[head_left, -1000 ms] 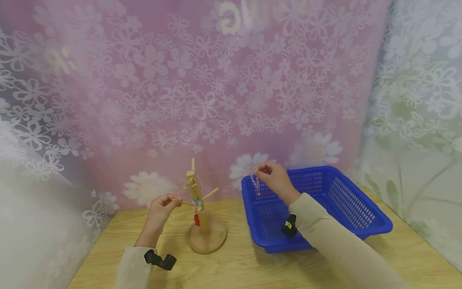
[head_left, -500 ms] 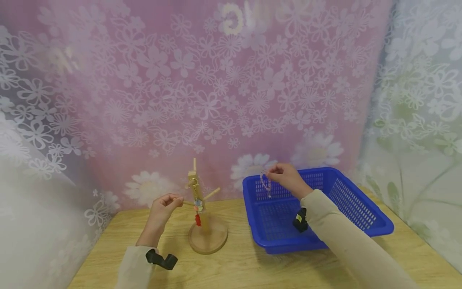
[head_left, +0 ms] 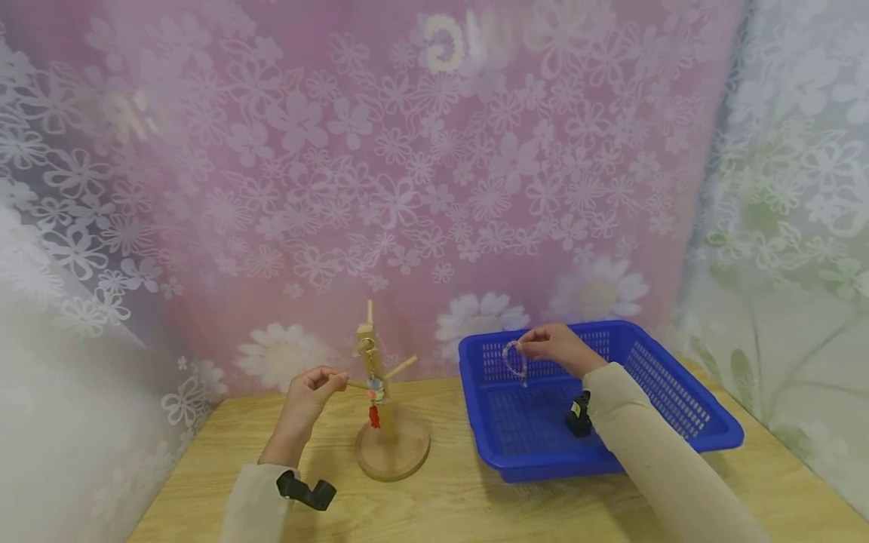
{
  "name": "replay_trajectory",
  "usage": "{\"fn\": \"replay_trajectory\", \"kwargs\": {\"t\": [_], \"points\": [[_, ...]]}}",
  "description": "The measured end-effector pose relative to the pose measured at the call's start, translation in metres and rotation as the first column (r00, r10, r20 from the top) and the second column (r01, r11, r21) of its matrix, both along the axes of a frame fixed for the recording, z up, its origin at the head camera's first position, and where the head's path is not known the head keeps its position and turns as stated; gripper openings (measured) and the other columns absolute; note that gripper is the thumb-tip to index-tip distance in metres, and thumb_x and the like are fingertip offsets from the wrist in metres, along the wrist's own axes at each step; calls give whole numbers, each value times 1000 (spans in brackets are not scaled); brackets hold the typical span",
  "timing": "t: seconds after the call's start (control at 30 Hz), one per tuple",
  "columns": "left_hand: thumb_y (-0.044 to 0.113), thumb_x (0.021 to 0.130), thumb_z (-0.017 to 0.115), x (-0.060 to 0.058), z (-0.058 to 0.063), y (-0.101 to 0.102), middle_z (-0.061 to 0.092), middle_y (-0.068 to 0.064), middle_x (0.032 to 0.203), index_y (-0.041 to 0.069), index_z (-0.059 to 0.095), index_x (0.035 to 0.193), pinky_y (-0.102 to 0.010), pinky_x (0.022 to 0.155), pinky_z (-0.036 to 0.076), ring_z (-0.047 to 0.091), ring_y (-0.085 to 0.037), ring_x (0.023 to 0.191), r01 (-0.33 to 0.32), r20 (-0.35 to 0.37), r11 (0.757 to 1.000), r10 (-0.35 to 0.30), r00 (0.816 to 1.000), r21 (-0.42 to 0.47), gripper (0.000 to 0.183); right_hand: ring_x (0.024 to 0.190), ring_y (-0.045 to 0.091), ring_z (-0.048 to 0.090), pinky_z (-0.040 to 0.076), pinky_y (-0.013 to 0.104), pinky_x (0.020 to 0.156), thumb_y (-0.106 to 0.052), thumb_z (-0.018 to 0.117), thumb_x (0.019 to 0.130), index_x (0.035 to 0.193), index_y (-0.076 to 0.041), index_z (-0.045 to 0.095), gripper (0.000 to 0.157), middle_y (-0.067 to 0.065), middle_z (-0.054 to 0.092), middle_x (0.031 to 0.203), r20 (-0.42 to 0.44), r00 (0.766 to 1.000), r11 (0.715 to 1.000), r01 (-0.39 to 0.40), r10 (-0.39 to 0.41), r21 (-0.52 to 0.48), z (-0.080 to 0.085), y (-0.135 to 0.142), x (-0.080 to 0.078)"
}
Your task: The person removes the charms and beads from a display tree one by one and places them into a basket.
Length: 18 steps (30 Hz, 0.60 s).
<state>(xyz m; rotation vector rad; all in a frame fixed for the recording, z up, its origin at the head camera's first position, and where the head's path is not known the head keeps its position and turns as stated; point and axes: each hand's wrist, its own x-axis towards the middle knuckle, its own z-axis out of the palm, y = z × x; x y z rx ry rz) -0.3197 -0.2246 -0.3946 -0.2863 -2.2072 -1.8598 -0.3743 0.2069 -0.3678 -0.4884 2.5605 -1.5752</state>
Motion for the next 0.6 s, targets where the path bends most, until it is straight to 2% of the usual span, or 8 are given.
{"fn": "replay_trajectory", "kwargs": {"t": [0.1, 0.17, 0.3, 0.4, 0.6], "points": [[23, 86, 69, 0, 0, -1, 66, -15, 84, 5, 69, 86, -45, 91, 40, 59, -16, 83, -11, 24, 1000, 10, 1000, 9, 18, 106, 31, 59, 41, 52, 96, -24, 64, 91, 112, 4, 63, 35, 19, 62, 115, 49, 998, 998, -47, 46, 33, -4, 4, -1], [20, 87, 68, -2, 0, 0, 66, -17, 85, 3, 69, 87, -48, 95, 38, 59, -17, 85, -31, 66, 999, 30, 997, 10, 17, 105, 29, 60, 41, 51, 96, -23, 65, 90, 110, 4, 63, 33, 20, 62, 115, 90, 994, 996, -74, 69, 48, -7, 7, -2], [16, 88, 67, -3, 1, 1, 67, -6, 80, 2, 68, 87, -48, 98, 37, 59, -17, 86, -45, 111, 999, 43, 993, 12, 13, 105, 26, 60, 44, 47, 95, -20, 66, 90, 111, 6, 62, 34, 23, 60, 116, 150, 981, 989, -136, 126, 60, -10, 15, -5], [14, 88, 67, -2, 2, 1, 65, 2, 75, 4, 68, 85, -47, 98, 37, 59, -16, 85, -47, 111, 999, 45, 993, 11, 11, 107, 26, 59, 44, 46, 95, -22, 66, 89, 113, 7, 60, 39, 23, 58, 119, 173, 972, 983, -173, 160, 61, -10, 22, -6], [13, 89, 66, -3, 1, 0, 66, 0, 77, 2, 68, 87, -48, 97, 37, 59, -16, 85, -41, 92, 999, 41, 995, 7, 12, 113, 35, 55, 41, 49, 98, -21, 66, 89, 110, 8, 61, 36, 19, 61, 116, 217, 957, 979, -202, 193, 20, -16, 32, -8]]}}
